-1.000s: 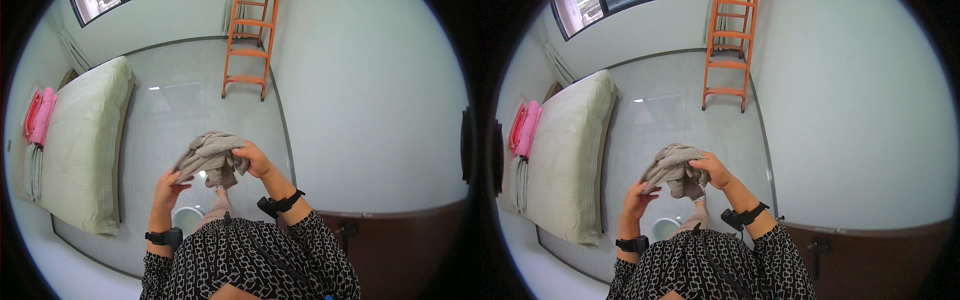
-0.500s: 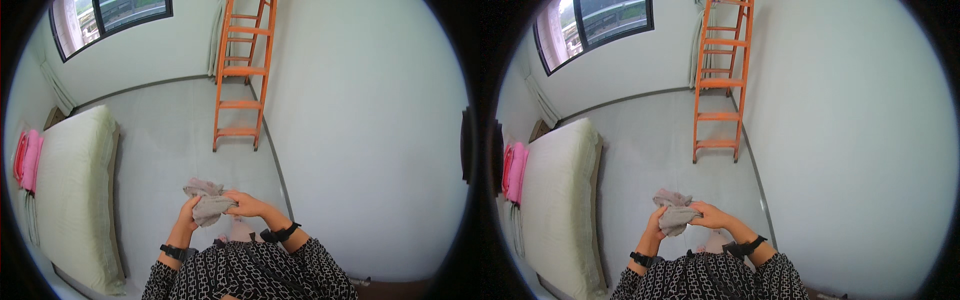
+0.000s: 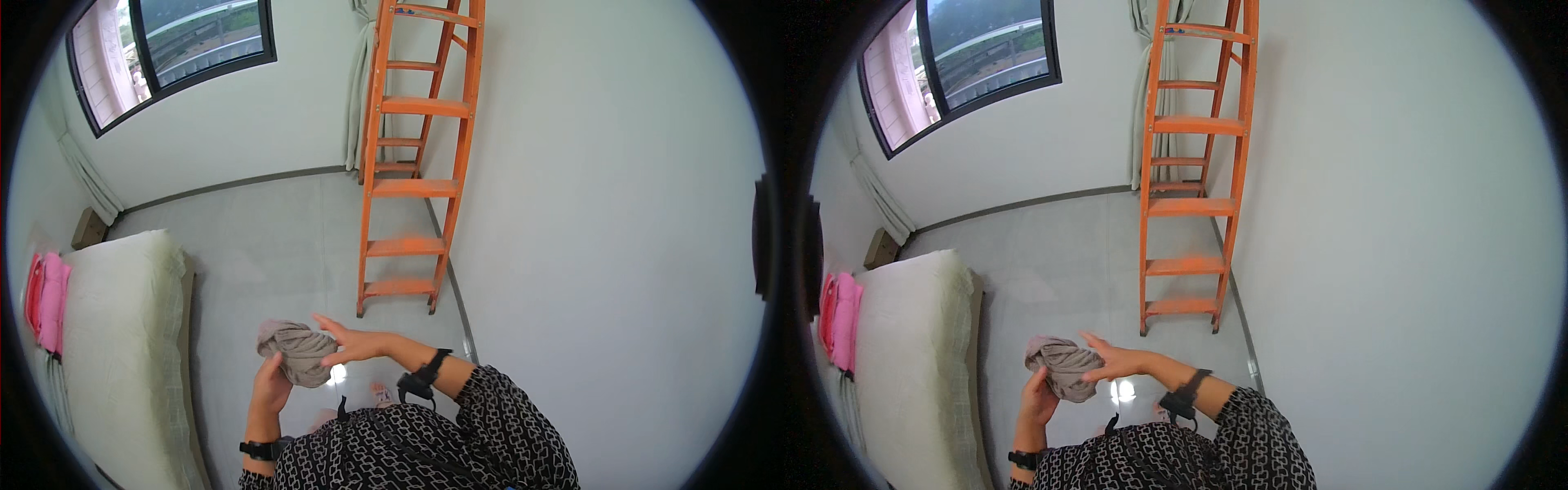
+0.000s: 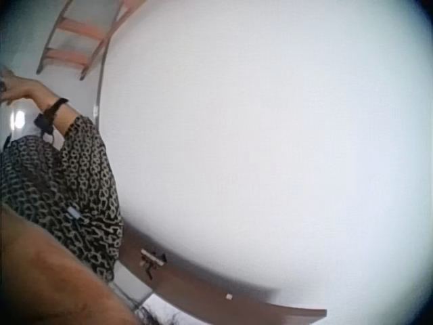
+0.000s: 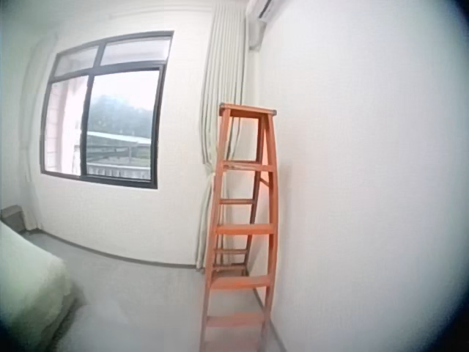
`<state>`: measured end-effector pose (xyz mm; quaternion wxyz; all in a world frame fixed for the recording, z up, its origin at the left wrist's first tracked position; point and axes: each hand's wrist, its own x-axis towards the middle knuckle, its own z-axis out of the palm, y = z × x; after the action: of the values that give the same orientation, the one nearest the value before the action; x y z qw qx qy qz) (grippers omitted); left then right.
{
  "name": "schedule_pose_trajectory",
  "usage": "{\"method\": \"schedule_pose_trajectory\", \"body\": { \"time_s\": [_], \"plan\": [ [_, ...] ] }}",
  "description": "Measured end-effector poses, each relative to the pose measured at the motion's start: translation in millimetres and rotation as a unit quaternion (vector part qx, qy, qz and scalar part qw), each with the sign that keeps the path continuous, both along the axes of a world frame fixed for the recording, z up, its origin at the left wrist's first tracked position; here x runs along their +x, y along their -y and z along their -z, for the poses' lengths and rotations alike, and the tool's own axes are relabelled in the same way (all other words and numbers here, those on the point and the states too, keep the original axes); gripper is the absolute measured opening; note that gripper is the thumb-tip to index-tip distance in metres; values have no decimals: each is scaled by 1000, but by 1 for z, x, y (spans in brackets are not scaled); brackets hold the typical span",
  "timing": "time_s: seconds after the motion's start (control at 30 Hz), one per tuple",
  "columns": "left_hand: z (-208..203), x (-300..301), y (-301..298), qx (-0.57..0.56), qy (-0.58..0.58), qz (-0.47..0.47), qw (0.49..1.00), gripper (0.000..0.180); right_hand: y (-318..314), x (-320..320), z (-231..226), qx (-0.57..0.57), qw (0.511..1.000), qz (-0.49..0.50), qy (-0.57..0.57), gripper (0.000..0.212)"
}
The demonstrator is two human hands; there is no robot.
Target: The person wets and wrings a cloth in a bucket, wipes a light switch on the wall, and then cleans the glass and frame of a sliding window.
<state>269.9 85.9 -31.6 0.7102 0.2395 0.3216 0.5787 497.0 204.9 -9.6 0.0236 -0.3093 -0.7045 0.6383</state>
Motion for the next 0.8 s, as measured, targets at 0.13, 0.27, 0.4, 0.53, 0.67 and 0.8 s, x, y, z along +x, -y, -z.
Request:
{"method": "schedule_pose_trajectory", "body": {
  "time_s": [0.13, 0.27, 0.4, 0.53, 0.67, 0.8],
  "plan": [
    [-8, 6, 9, 50, 80, 91, 991, 64, 3, -29, 23, 142, 986, 51, -67, 110],
    [-23, 5, 8, 49, 70, 98, 992, 66, -6, -14, 30, -158, 971, 141, -114, 54],
    [42, -21, 37, 48, 59, 78, 994, 69, -12, 50, 36, -296, 901, 228, -222, 53],
    [174, -103, 74, -267, -102, -183, 941, 60, -27, 107, 25, -391, 832, 340, -200, 58],
    [242, -192, 159, -407, -324, -185, 834, 54, -18, 140, 11, -244, 878, 410, -34, 61],
    [251, -189, 208, -412, -593, 61, 689, 36, -14, 237, 38, -118, 882, 420, 177, 69]
  ]
}}
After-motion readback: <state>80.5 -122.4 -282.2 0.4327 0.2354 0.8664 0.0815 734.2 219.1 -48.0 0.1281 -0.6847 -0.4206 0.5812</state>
